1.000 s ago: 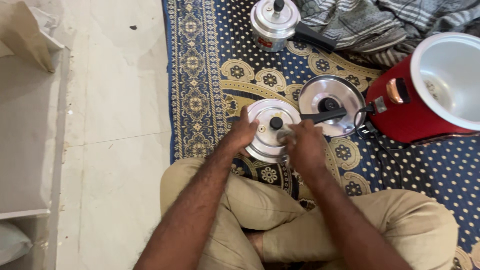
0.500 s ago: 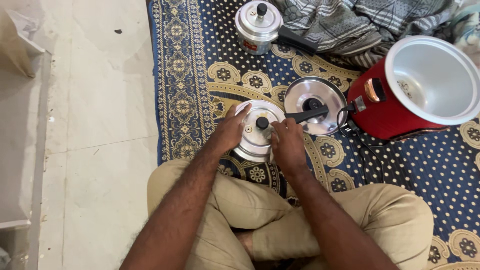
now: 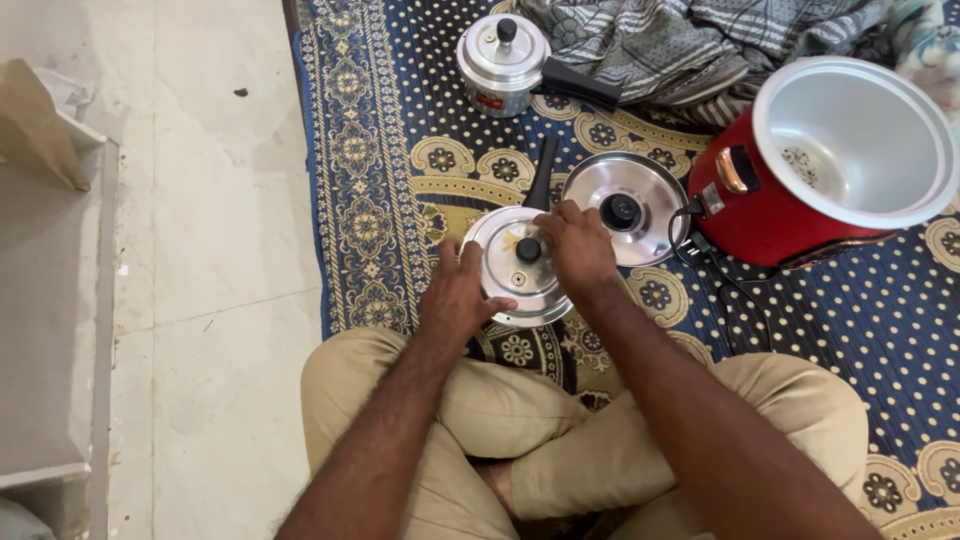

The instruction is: The person sits on a rug and wipes the lid and body of a small pressure cooker using a striped cloth. They rotate the cooker to wipe different sides and the handle, then place it down.

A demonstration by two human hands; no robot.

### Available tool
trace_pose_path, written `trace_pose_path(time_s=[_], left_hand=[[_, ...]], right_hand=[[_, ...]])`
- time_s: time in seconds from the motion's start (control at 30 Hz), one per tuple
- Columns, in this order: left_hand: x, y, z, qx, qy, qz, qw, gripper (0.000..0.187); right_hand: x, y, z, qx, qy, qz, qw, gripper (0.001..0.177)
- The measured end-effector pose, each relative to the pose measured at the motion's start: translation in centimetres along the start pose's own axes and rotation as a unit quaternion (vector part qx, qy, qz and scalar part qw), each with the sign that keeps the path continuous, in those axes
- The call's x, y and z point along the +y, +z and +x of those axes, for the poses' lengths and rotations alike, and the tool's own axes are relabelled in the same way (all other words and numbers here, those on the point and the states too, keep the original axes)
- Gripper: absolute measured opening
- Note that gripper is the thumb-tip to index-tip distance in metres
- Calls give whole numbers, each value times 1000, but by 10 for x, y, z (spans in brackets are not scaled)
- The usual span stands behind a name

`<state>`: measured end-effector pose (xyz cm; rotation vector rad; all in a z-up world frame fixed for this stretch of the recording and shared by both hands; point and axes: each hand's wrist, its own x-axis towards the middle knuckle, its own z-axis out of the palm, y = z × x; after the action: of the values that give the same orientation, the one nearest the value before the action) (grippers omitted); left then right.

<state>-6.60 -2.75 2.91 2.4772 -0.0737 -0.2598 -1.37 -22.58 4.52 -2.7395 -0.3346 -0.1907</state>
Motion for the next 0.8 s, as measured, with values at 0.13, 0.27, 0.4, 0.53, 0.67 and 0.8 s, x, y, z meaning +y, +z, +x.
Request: trace_pose_path(time_s=[0.13, 0.27, 0.4, 0.53, 0.67, 0.8], left_hand=[[-14, 0, 26, -18, 134, -26, 990, 116], [-20, -4, 47, -110, 108, -16, 988, 127], [-22, 4, 42, -97, 110, -9, 989, 124], [-20, 10, 22, -17, 190, -96, 977, 113], [-8, 6, 1, -29, 97, -106, 989, 80], [7, -9, 6, -29, 55, 10, 998, 67]], right_hand=[[-6, -16, -31, -50, 46, 29, 997, 29], [-16, -16, -71, -38, 52, 131, 989, 32], [-16, 1, -67, -10, 59, 48, 997, 36], [-6, 1, -40, 3, 57, 13, 998, 40], [10, -9, -28, 24, 57, -27, 998, 35], [11, -9, -58, -1, 99, 45, 994, 28]])
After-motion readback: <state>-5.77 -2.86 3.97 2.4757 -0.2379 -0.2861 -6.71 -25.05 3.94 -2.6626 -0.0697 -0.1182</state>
